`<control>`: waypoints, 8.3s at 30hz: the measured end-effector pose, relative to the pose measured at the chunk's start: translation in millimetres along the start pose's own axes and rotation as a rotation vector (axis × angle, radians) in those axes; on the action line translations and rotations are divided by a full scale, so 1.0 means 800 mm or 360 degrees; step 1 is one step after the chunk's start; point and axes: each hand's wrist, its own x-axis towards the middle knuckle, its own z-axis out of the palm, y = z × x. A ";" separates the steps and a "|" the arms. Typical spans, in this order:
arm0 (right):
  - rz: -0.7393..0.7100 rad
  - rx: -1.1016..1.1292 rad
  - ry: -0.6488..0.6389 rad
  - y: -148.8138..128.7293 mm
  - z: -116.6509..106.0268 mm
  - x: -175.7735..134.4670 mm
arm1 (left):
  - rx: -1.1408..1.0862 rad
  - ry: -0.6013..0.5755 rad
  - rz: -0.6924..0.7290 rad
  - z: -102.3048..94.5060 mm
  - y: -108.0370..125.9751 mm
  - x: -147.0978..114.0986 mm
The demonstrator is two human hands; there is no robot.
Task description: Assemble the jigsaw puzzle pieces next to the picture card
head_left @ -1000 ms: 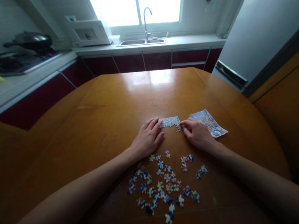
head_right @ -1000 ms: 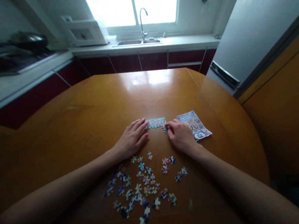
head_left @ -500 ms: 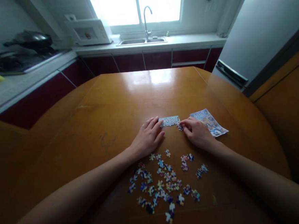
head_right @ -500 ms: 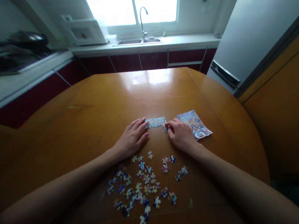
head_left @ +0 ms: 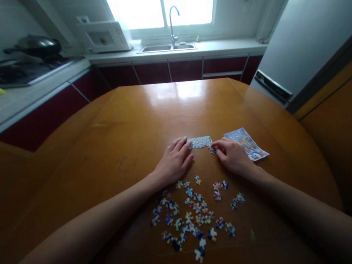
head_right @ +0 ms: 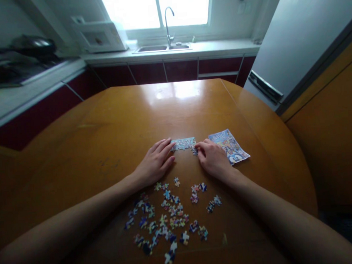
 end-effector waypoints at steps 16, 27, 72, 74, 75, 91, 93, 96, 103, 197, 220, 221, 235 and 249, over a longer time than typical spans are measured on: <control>0.0004 0.0002 -0.0020 -0.002 -0.002 0.000 | -0.0016 -0.0017 -0.0013 -0.002 0.002 0.000; -0.0018 0.0018 -0.0015 0.007 0.002 0.000 | -0.0011 -0.0048 -0.0045 -0.005 0.008 -0.003; -0.0020 0.0036 -0.0016 0.010 0.002 0.000 | -0.0059 -0.0009 0.0009 -0.005 0.005 -0.002; -0.0014 0.0031 -0.0017 0.009 0.001 0.000 | -0.0067 0.0000 0.0017 -0.005 0.004 -0.002; -0.0013 0.0031 -0.0020 0.009 0.001 0.000 | -0.0069 0.0002 0.0019 -0.004 0.004 -0.002; -0.0003 0.0041 0.0001 0.004 0.000 0.000 | -0.0066 0.0002 0.0006 -0.003 0.002 -0.001; -0.0012 0.0041 0.0004 0.003 0.000 0.000 | -0.0064 0.0000 0.0008 -0.004 0.003 0.000; -0.0016 0.0040 0.0008 0.005 0.000 0.000 | -0.0065 0.0006 0.0007 -0.005 0.004 0.000; -0.0023 0.0035 -0.0006 0.004 0.000 0.000 | -0.0084 0.0011 0.0001 -0.005 0.003 0.001; -0.0739 0.0240 -0.0472 -0.040 0.005 -0.035 | -0.0003 0.0026 -0.0010 -0.001 0.002 0.000; -0.0735 0.0262 -0.0512 -0.042 0.003 -0.033 | -0.0020 0.0044 0.0003 0.002 -0.001 0.000; -0.0737 0.0256 -0.0510 -0.042 0.003 -0.033 | -0.0013 0.0042 0.0002 0.001 -0.001 0.000; -0.0711 0.0221 -0.0463 -0.038 0.006 -0.032 | 0.0003 0.0011 -0.0015 -0.001 0.001 0.001; -0.0528 0.0516 -0.0633 -0.033 -0.026 -0.018 | 0.0029 0.0012 0.0019 -0.001 -0.002 0.002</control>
